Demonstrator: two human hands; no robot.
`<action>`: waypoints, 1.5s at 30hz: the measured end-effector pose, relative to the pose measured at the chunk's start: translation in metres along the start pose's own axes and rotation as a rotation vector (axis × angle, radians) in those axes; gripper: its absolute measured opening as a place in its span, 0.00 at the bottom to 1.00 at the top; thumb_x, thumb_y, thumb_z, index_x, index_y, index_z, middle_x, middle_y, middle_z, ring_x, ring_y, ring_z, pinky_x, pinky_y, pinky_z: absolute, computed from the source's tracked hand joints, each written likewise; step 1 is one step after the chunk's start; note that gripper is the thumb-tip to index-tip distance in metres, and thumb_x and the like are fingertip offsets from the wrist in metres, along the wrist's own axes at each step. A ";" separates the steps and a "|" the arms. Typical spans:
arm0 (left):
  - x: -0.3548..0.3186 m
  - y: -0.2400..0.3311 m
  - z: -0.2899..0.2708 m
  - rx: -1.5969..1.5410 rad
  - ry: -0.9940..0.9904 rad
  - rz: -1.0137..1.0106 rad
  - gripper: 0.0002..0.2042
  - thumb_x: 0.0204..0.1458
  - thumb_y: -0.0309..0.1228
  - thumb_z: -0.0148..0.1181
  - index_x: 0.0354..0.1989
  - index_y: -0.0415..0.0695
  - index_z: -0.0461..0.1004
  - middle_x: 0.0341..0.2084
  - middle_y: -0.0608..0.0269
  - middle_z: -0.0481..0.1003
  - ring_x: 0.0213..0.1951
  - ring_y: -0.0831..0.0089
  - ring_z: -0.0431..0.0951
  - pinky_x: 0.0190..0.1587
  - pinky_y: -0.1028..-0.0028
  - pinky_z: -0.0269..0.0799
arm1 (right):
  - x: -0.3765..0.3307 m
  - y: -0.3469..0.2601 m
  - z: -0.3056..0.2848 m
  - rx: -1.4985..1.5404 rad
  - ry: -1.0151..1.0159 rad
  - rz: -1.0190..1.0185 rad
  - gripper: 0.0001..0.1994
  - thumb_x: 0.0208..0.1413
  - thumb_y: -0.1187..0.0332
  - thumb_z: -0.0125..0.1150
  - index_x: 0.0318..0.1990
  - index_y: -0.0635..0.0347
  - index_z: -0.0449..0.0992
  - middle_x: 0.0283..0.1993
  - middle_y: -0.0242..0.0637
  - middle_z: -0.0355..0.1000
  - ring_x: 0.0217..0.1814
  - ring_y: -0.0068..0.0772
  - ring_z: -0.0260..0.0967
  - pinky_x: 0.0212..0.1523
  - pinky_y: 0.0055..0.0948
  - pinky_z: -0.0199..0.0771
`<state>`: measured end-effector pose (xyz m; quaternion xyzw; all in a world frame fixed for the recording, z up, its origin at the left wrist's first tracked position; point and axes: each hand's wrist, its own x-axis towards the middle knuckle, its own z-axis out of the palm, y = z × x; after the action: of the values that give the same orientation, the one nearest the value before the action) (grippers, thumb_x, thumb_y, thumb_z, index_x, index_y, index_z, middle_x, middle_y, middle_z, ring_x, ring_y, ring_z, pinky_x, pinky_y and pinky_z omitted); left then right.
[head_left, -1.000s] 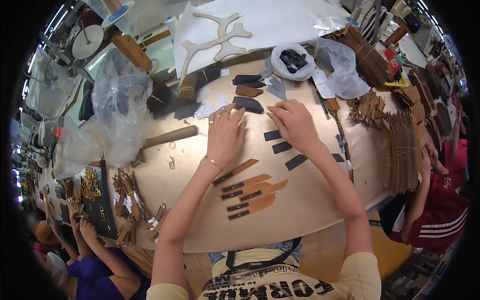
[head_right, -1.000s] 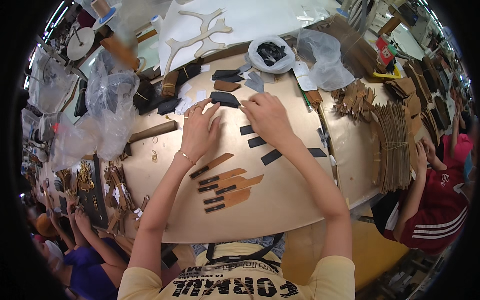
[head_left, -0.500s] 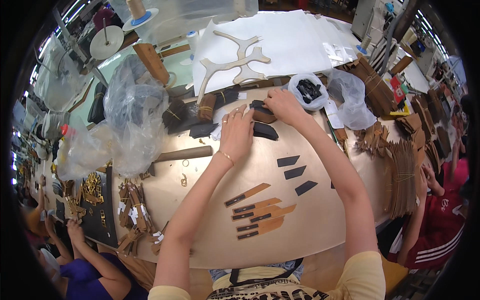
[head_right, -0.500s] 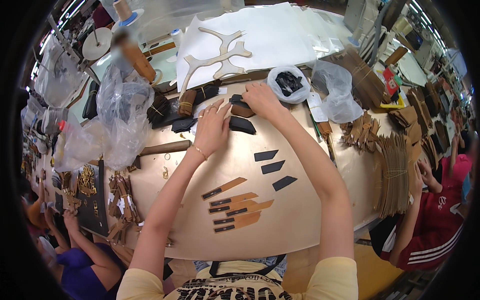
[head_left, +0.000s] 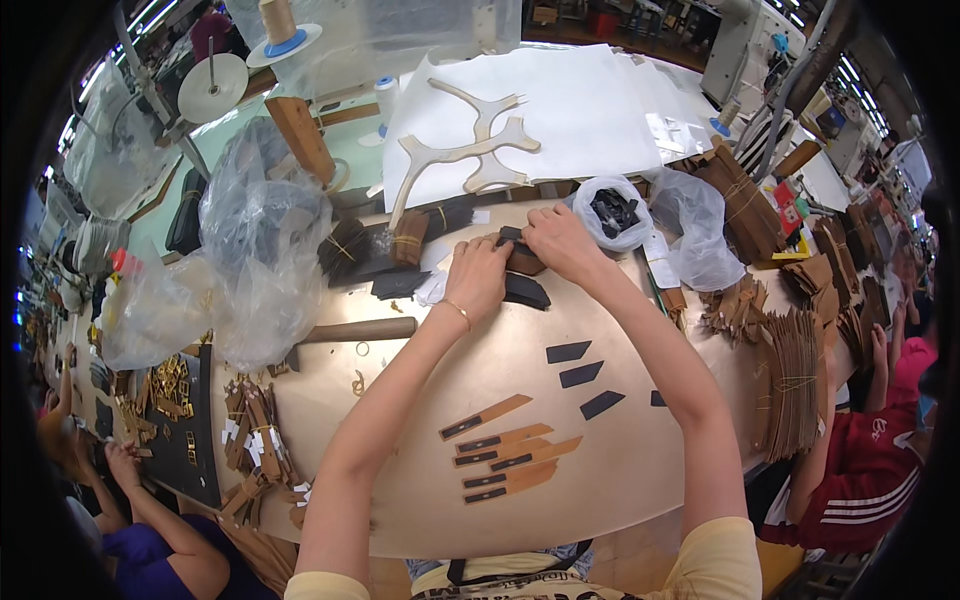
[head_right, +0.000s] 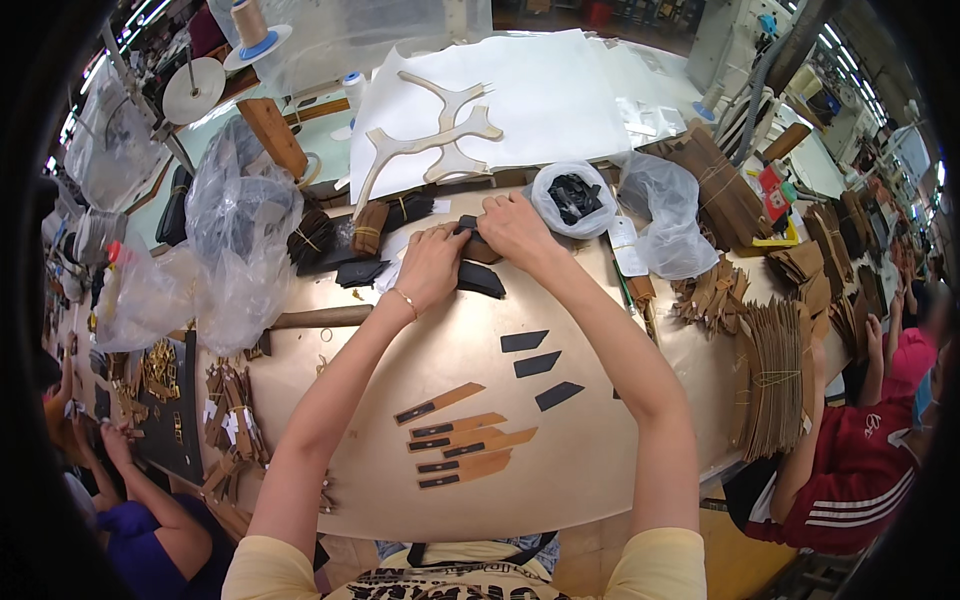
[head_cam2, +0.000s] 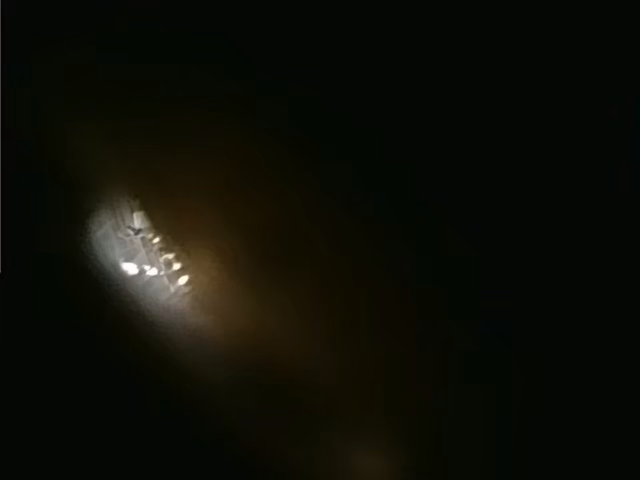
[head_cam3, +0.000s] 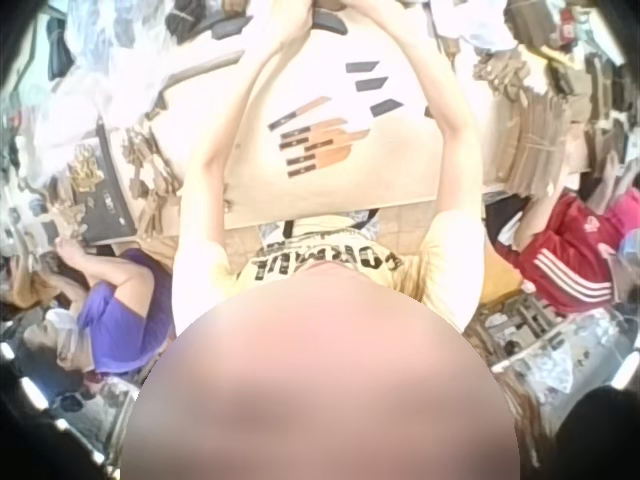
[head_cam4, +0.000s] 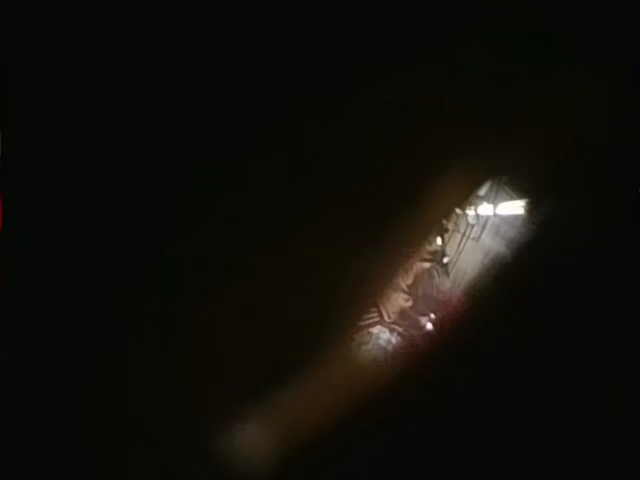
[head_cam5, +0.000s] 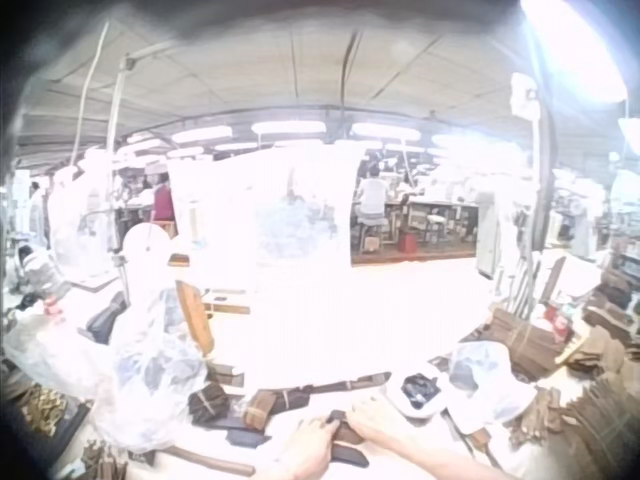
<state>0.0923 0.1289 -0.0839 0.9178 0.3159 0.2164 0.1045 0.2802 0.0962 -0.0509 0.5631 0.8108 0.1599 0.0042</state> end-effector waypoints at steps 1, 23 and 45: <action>0.000 0.000 0.000 0.001 -0.001 0.001 0.16 0.52 0.22 0.53 0.50 0.40 0.76 0.51 0.51 0.74 0.56 0.57 0.71 0.58 0.59 0.61 | 0.000 0.001 -0.001 0.028 -0.003 0.004 0.07 0.55 0.71 0.56 0.32 0.53 0.82 0.40 0.36 0.75 0.47 0.34 0.74 0.49 0.35 0.67; 0.004 0.000 -0.006 0.025 -0.053 -0.008 0.14 0.56 0.25 0.51 0.48 0.38 0.77 0.51 0.51 0.76 0.54 0.57 0.74 0.59 0.54 0.61 | -0.016 -0.003 0.005 0.375 0.388 0.340 0.06 0.61 0.69 0.55 0.39 0.57 0.78 0.38 0.39 0.73 0.42 0.45 0.70 0.44 0.40 0.65; -0.135 0.149 -0.080 -1.431 0.126 -0.382 0.18 0.61 0.29 0.59 0.57 0.34 0.73 0.43 0.53 0.81 0.43 0.78 0.79 0.48 0.76 0.75 | -0.174 -0.120 -0.125 0.913 0.387 0.310 0.13 0.52 0.78 0.68 0.47 0.65 0.80 0.41 0.41 0.74 0.38 0.34 0.75 0.39 0.28 0.76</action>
<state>0.0394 -0.0673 -0.0090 0.5402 0.2573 0.3994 0.6946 0.2112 -0.1324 0.0056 0.5814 0.6909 -0.1101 -0.4155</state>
